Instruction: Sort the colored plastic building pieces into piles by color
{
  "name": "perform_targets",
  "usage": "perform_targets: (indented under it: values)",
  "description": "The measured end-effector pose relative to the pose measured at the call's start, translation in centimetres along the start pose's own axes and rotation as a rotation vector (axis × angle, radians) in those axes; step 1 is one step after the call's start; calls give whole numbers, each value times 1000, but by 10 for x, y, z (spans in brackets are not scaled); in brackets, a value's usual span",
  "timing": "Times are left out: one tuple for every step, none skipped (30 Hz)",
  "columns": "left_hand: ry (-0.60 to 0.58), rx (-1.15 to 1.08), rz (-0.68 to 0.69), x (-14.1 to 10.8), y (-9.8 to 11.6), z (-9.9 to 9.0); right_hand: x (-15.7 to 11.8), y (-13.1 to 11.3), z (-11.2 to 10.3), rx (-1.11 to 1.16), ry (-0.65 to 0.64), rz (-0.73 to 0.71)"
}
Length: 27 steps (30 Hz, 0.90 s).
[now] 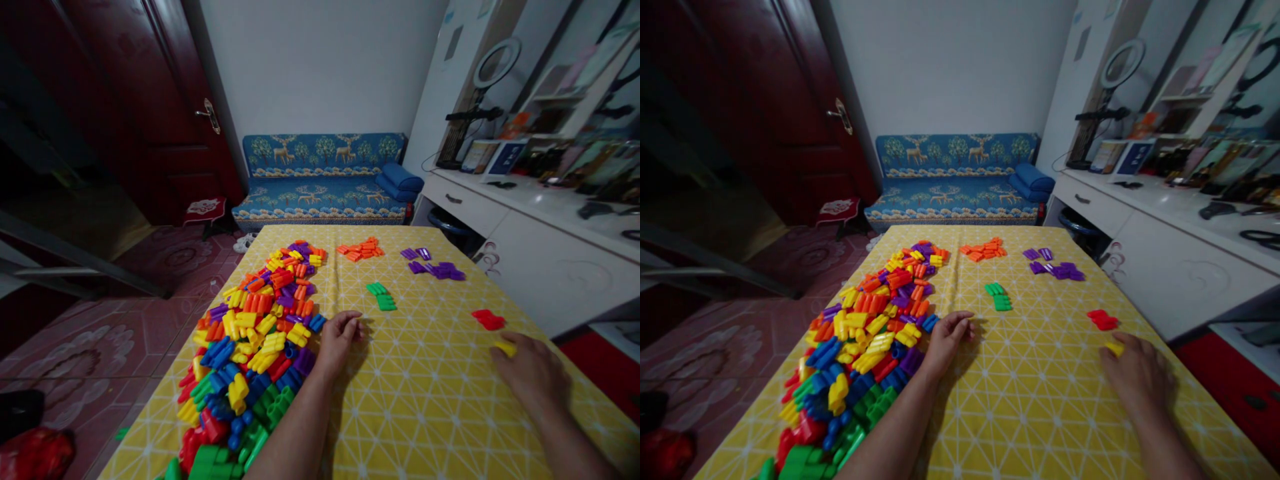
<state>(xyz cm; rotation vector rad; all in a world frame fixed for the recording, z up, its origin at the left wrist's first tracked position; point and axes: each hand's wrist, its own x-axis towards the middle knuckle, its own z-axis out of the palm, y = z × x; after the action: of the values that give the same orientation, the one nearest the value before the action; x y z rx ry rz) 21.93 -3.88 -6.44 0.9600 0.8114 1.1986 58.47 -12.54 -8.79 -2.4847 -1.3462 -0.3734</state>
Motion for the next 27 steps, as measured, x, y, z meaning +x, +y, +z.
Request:
perform_targets:
  values:
    - [0, 4, 0, 0, 0, 0, 6, 1, 0, -33, 2, 23]
    - [0, 6, -2, 0, 0, 0, 13, 0, 0, -52, 3, 18]
    - [2, 6, -3, 0, 0, 0, 19, -3, 1, -61, 4, -11]
    - [5, 5, -5, 0, 0, 0, 26, -8, 1, -67, 2, -55]
    - [7, 4, -5, 0, 0, 0, 32, -13, 2, -76, -4, -104]
    - [8, 2, -5, 0, 0, 0, 38, -20, 3, -93, -14, -147]
    - [8, 2, -5, 0, 0, 1, 42, -27, 4, -119, -27, -183]
    - [8, 3, -6, 0, 0, 1, 45, -35, 5, -147, -42, -214]
    - [5, 6, -7, 0, -1, 1, 46, -44, 6, -169, -54, -248]
    - [5, 9, -6, 0, -1, 0, 44, -53, 7, -178, -58, -284]
    - [7, 13, -4, 0, -2, 0, 39, -63, 7, -171, -53, -327]
    - [8, 17, -2, 1, -3, 0, 32, -74, 7, -146, -41, -375]
    - [8, 20, 1, 1, -5, -1, 21, -86, 7, -104, -32, -433]
    - [6, 19, 5, 2, -6, -1, 9, -98, 6, -53, -25, -497]
    - [2, 15, 7, 2, -8, -2, -5, -110, 4, 3, -20, -564]
    - [-3, 10, 9, 3, -9, -3, -20, -121, 0, 58, -21, -633]
    - [-9, 5, 9, 3, -10, -4, -33, -131, -4, 108, -28, -698]
    - [-12, 1, 10, 3, -11, -4, -45, -139, -9, 150, -46, -757]
    - [-12, 0, 8, 2, -11, -4, -55, -145, -15, 182, -63, -796]
    - [-10, 1, 7, 2, -10, -5, -61, -147, -21, 200, -78, -814]
    - [-8, 1, 5, 2, -10, -5, -65, -144, -27, 205, -81, -804]
    - [-7, 0, 4, 2, -9, -4, -67, -138, -31, 194, -64, -761]
    - [-6, -1, 2, 1, -8, -4, -66, -128, -34, 169, -27, -682]
    - [-8, 0, 2, 1, -8, -4, -65, -114, -33, 138, 22, -574]
    - [-12, 3, 1, 2, -8, -4, -62, -98, -30, 107, 68, -452]
    - [-16, 9, 0, 2, -8, -4, -59, -80, -25, 81, 104, -328]
    - [-18, 17, 0, 2, -9, -3, -56, -64, -17, 67, 119, -222]
